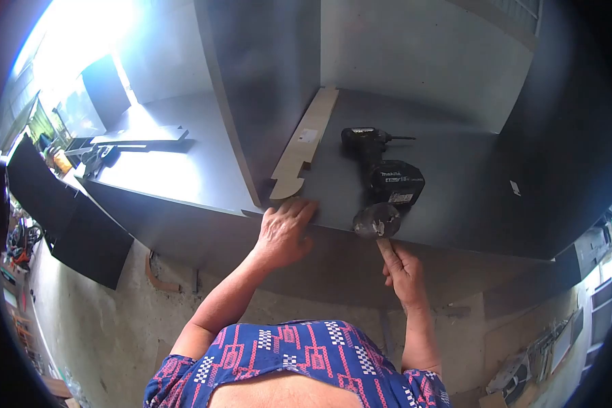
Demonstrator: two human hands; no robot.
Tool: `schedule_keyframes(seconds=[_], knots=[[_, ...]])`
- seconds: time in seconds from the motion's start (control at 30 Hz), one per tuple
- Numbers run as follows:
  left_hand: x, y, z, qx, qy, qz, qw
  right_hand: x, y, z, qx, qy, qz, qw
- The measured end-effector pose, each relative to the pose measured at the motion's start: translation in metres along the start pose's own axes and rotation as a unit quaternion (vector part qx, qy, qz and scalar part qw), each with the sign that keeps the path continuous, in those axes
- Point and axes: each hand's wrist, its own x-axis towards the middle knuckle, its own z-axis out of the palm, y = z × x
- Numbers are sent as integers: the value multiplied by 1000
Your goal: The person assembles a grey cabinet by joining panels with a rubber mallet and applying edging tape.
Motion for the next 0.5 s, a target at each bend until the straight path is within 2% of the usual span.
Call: schedule_keyframes(seconds=[0.1, 0.2, 0.3, 0.4, 0.5], knots=[[-16, -15, 15, -119, 36, 46, 991, 2, 4, 0, -7, 16, 3, 1000], [-40, -39, 25, -66, 218, 50, 972, 10, 1, 9, 18, -2, -28, 999], [-42, -48, 28, -23, 286, -95, 953, 14, -16, 29, 81, -44, -40, 995], [-42, -54, 32, 33, 174, -90, 980, 21, -27, 50, 91, -90, -43, 991], [-43, -53, 38, 29, 157, -85, 983, 31, -34, 69, 34, -120, -104, 987]])
